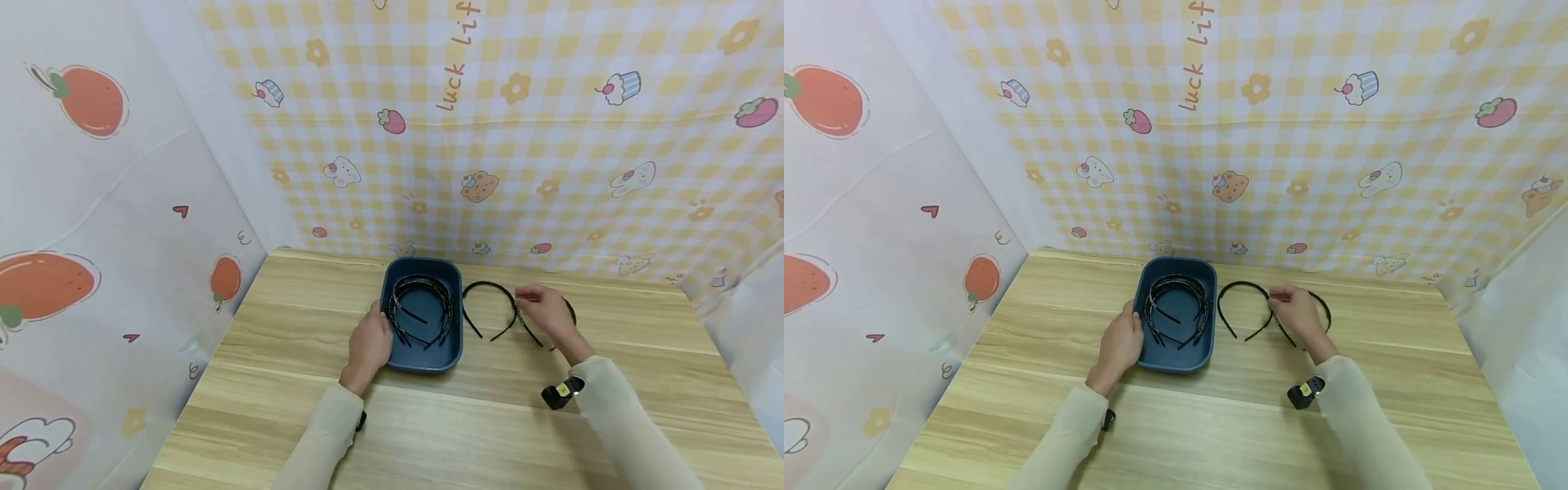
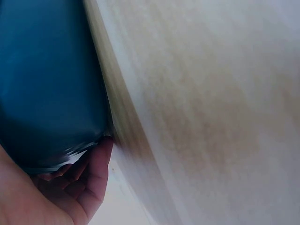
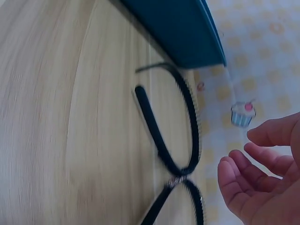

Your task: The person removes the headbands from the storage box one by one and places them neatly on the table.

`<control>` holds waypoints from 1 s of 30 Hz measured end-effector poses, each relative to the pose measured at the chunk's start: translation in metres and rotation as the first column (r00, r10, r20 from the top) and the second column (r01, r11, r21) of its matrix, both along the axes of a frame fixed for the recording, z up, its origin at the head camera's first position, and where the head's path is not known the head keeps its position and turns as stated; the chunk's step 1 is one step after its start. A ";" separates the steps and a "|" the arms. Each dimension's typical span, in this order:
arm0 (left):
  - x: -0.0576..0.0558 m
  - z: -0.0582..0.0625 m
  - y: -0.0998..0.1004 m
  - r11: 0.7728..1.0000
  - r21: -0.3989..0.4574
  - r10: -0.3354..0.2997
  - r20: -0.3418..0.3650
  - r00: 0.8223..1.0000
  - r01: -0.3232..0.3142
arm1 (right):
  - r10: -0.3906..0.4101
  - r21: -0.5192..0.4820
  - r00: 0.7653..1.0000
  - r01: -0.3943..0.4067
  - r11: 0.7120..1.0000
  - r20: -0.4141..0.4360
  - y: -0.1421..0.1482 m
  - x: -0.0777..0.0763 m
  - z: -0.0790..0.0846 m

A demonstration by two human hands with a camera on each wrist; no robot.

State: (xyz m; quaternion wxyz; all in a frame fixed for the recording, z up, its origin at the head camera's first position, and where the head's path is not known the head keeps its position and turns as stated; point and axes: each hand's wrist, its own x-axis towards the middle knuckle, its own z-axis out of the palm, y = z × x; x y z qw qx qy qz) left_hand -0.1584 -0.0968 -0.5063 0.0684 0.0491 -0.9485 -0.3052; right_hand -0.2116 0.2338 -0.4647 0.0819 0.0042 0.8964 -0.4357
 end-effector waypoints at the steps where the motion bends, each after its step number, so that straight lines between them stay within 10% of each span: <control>1: 0.000 0.000 0.000 1.000 0.002 -0.001 -0.001 1.000 0.001 | 0.006 -0.006 1.000 -0.006 1.000 0.007 -0.003 0.000 0.001; 30: 0.000 0.000 0.000 1.000 -0.009 0.007 -0.009 1.000 -0.008 | 0.148 -0.084 0.989 -0.147 0.986 0.009 -0.095 -0.016 0.016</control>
